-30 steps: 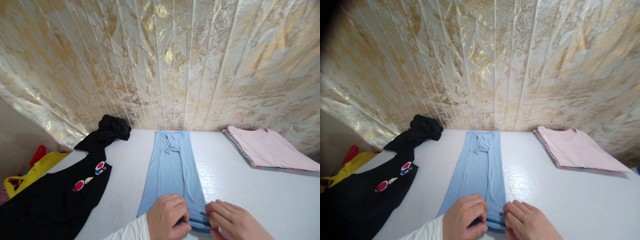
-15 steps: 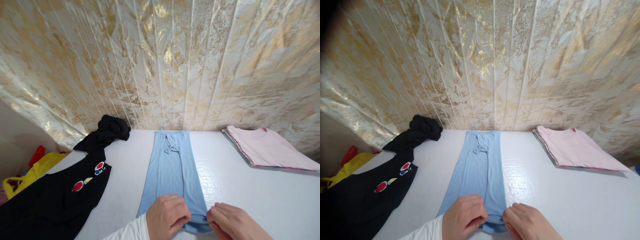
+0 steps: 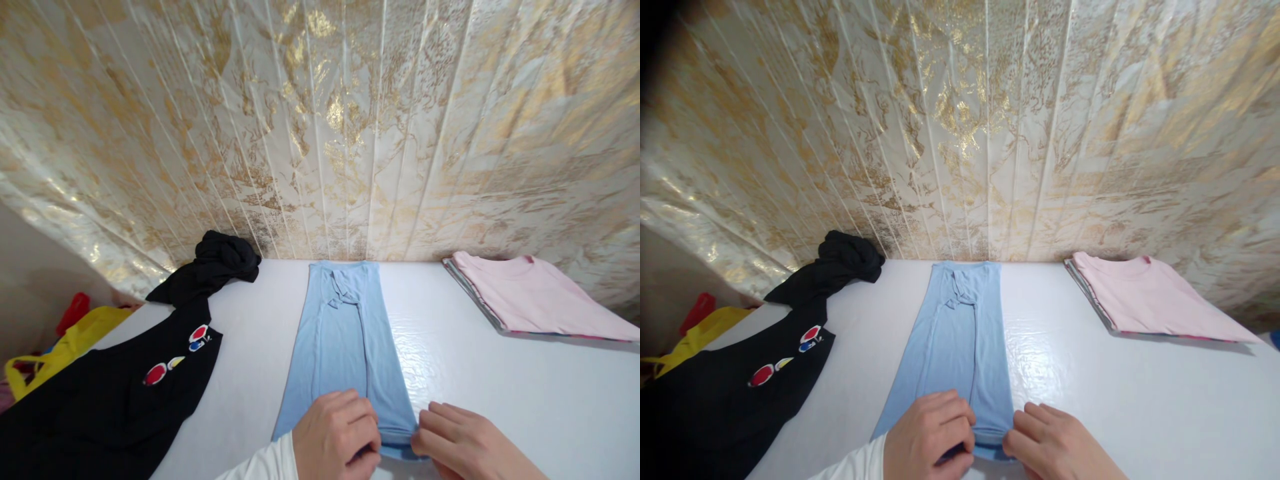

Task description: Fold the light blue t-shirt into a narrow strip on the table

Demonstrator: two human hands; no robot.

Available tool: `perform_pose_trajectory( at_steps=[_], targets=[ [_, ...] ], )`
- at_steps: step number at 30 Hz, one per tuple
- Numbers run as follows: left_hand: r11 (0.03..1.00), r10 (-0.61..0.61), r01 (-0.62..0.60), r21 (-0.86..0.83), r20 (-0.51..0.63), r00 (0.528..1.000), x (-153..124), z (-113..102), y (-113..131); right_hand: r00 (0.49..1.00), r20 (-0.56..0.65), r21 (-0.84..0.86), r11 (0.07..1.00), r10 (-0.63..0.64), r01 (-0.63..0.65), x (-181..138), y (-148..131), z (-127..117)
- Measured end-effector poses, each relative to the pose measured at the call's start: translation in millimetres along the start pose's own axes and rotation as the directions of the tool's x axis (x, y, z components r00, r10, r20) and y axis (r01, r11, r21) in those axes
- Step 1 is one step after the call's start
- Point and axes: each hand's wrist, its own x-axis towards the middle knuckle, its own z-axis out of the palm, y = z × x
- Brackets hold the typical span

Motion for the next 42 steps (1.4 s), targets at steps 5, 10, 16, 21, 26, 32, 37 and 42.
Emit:
perform_pose_trajectory(
  at_steps=[5, 10, 16, 21, 26, 32, 37, 42],
  targets=[
    [0.994, -0.014, 0.012, -0.106, -0.018, 1.0, 1.1, -0.9, -1.9, 1.0, 0.008, 0.007, 1.0, 0.025, -0.025, -1.1, 2.5, 6.9],
    [0.996, -0.021, 0.022, -0.085, 0.01, 1.0, 1.5, -0.6, -3.2, 0.994, -0.105, 0.021, 0.999, 0.042, -0.04, -2.1, 4.4, 13.4],
    [0.996, 0.003, -0.008, -0.084, -0.051, 0.999, 2.0, -2.2, -2.0, 0.99, -0.133, 0.077, 0.996, 0.049, -0.039, -2.6, 2.9, 11.9],
    [0.999, 0.03, -0.032, -0.028, -0.056, 0.998, 2.1, -1.5, -1.7, 0.995, -0.063, 0.087, 0.994, 0.076, -0.07, -3.6, 2.4, 12.0],
    [0.997, 0.069, -0.07, -0.012, -0.032, 0.997, 2.1, -2.2, -3.0, 0.996, -0.031, 0.106, 0.991, 0.089, -0.085, -3.7, 1.8, 11.8],
    [0.997, 0.074, -0.074, 0.009, 0.005, 0.997, 1.2, -2.1, -2.9, 0.993, -0.017, 0.111, 0.987, 0.115, -0.112, -1.6, 2.7, 12.6],
    [0.997, 0.058, -0.057, 0.046, -0.002, 0.998, -1.2, 4.1, -5.2, 0.993, 0.002, 0.092, 0.989, 0.115, -0.114, -2.1, 3.2, 13.8],
    [0.998, 0.035, -0.035, 0.053, -0.001, 0.999, -1.5, 6.5, -7.0, 0.994, 0.025, 0.041, 0.993, 0.109, -0.11, -2.8, 3.8, 14.4]
  ],
)
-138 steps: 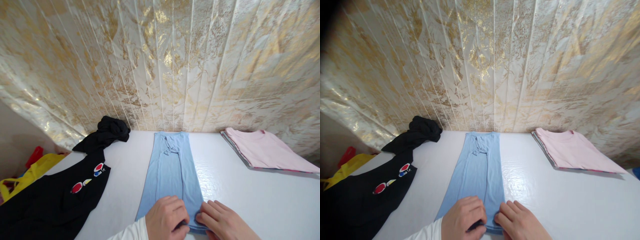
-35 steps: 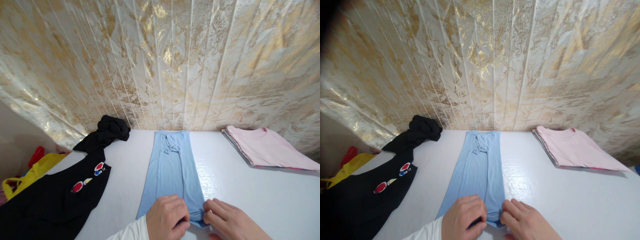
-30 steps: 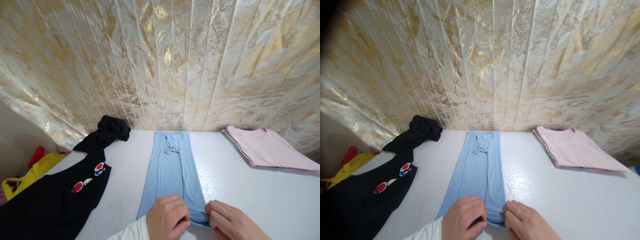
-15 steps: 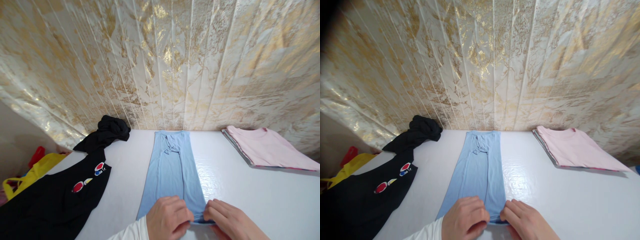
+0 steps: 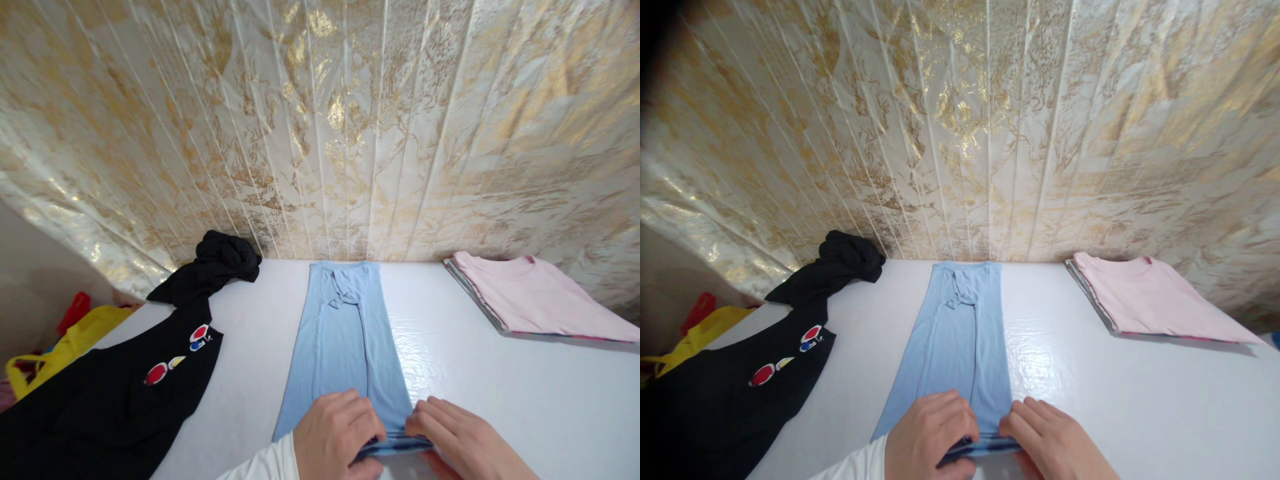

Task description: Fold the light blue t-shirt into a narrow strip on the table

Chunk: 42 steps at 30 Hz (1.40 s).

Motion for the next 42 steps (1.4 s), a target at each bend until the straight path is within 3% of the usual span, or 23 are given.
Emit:
perform_pose_trajectory(
  at_steps=[16, 24, 36, 42],
  targets=[
    [0.998, 0.017, -0.016, -0.059, 0.02, 1.0, 2.8, -9.3, 4.9, 0.997, 0.021, -0.085, 0.993, -0.079, 0.081, 1.7, -1.5, 1.5],
    [0.999, 0.014, -0.014, -0.038, 0.008, 1.0, -0.4, -2.9, 2.0, 0.996, -0.023, 0.038, 0.996, -0.083, 0.084, 1.3, -0.8, -8.8],
    [0.996, 0.007, -0.011, -0.087, -0.046, 0.999, -0.3, -7.5, 4.1, 0.997, -0.007, 0.043, 0.997, -0.071, 0.071, 1.0, -0.1, -6.3],
    [0.996, 0.092, -0.092, -0.014, -0.001, 0.996, -1.0, -12.6, 5.8, 0.993, 0.016, -0.013, 0.993, -0.115, 0.115, 2.5, -2.2, -5.3]
  ],
)
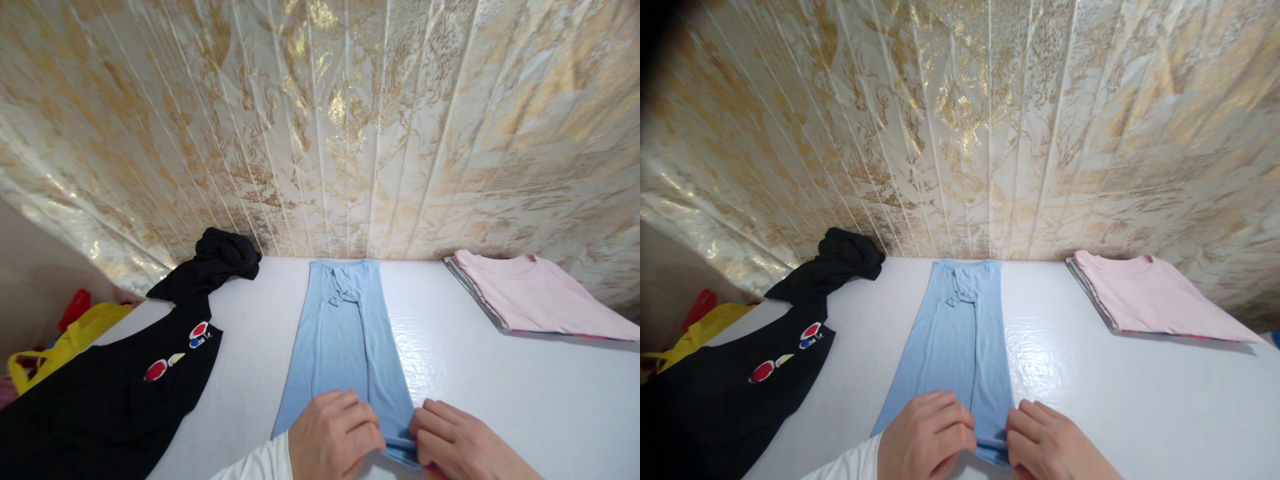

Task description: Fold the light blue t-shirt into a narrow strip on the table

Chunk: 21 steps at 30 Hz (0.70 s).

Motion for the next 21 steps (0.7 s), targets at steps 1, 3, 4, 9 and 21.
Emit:
perform_pose_trajectory(
  at_steps=[1, 3, 4, 9, 21],
  targets=[
    [1.0, -0.026, 0.027, -0.002, 0.006, 1.0, -1.4, -1.0, 0.8, 1.0, 0.016, -0.016, 1.0, -0.001, 0.001, 0.2, -0.1, 0.3],
    [0.991, -0.131, 0.13, -0.036, -0.009, 0.991, -5.6, -4.4, 3.0, 0.999, 0.047, -0.033, 0.999, 0.012, -0.01, 0.3, -0.1, 0.6],
    [0.982, -0.181, 0.18, -0.063, -0.019, 0.983, -8.2, -6.9, 4.1, 0.998, 0.055, -0.03, 0.999, 0.018, -0.017, 0.3, 0.2, 0.7],
    [0.952, -0.292, 0.289, -0.102, -0.015, 0.956, -21.2, -20.6, 6.8, 0.998, 0.056, 0.021, 1.0, 0.003, -0.005, 0.3, -0.1, -0.7],
    [0.972, -0.233, 0.234, 0.021, -0.048, 0.971, -28.0, -12.9, 4.0, 0.998, 0.025, 0.131, 0.99, 0.05, -0.053, 65.7, 10.0, -17.9]
  ],
)
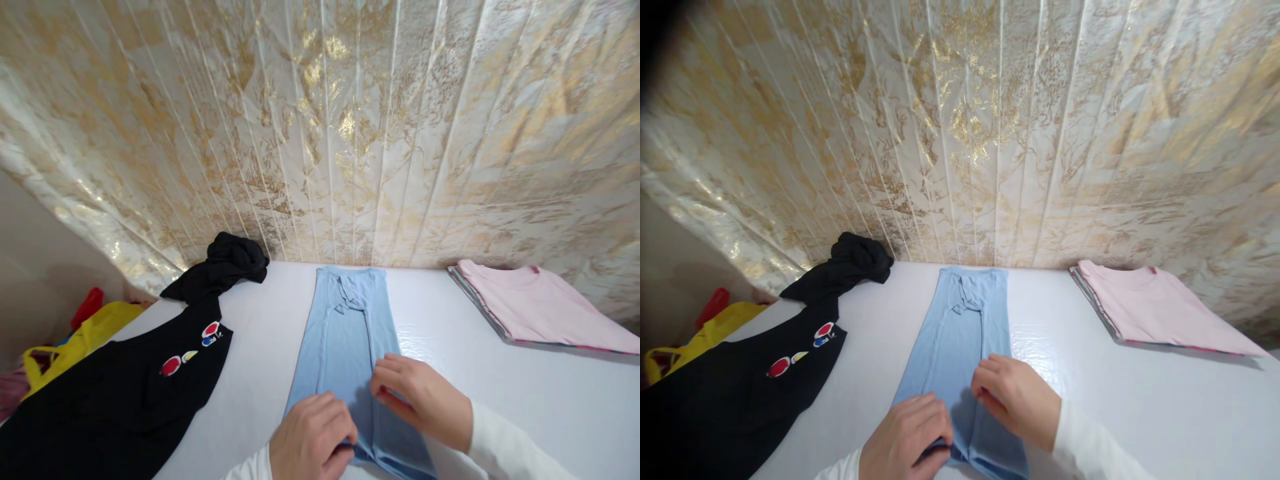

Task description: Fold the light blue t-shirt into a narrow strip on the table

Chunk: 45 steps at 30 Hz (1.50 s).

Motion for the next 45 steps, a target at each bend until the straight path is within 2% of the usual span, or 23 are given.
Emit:
perform_pose_trajectory(
  at_steps=[5, 9, 16, 24, 31, 36, 40, 45],
  targets=[
    [0.998, 0.062, -0.063, -0.028, -0.02, 0.998, -3.9, -2.4, 0.0, 0.996, 0.088, -0.131, 0.991, 0.032, -0.021, 41.2, 8.2, 10.3],
    [0.991, 0.123, -0.124, -0.041, -0.028, 0.992, -7.0, -7.8, -0.7, 0.988, 0.141, -0.193, 0.981, 0.064, -0.036, 51.3, 5.5, 17.8],
    [0.995, 0.093, -0.093, -0.047, -0.014, 0.996, -9.0, -9.4, 1.8, 0.992, 0.115, -0.248, 0.969, 0.046, -0.016, 50.9, 8.4, 23.2],
    [0.995, 0.038, -0.036, 0.098, -0.02, 0.999, -7.9, 3.7, 6.5, 0.996, 0.088, -0.226, 0.974, 0.012, 0.008, 50.8, 7.9, 21.7],
    [0.986, 0.097, -0.091, 0.14, -0.036, 0.995, -9.3, 9.9, 5.0, 0.998, 0.002, -0.259, 0.964, 0.061, -0.058, 53.1, 11.7, 25.8],
    [0.992, 0.102, -0.099, 0.08, -0.04, 0.994, -10.9, 7.9, 4.9, 0.997, -0.02, -0.262, 0.963, 0.068, -0.071, 55.5, 16.7, 30.3],
    [0.995, 0.098, -0.098, 0.028, -0.029, 0.995, -8.9, 1.3, 4.5, 0.999, 0.002, -0.24, 0.97, 0.036, -0.034, 54.9, 16.1, 26.9],
    [0.998, 0.014, -0.012, -0.068, 0.03, 0.999, -15.0, -15.7, 1.8, 0.995, -0.091, -0.088, 0.996, 0.026, -0.034, 29.2, -4.3, 14.1]
  ],
)
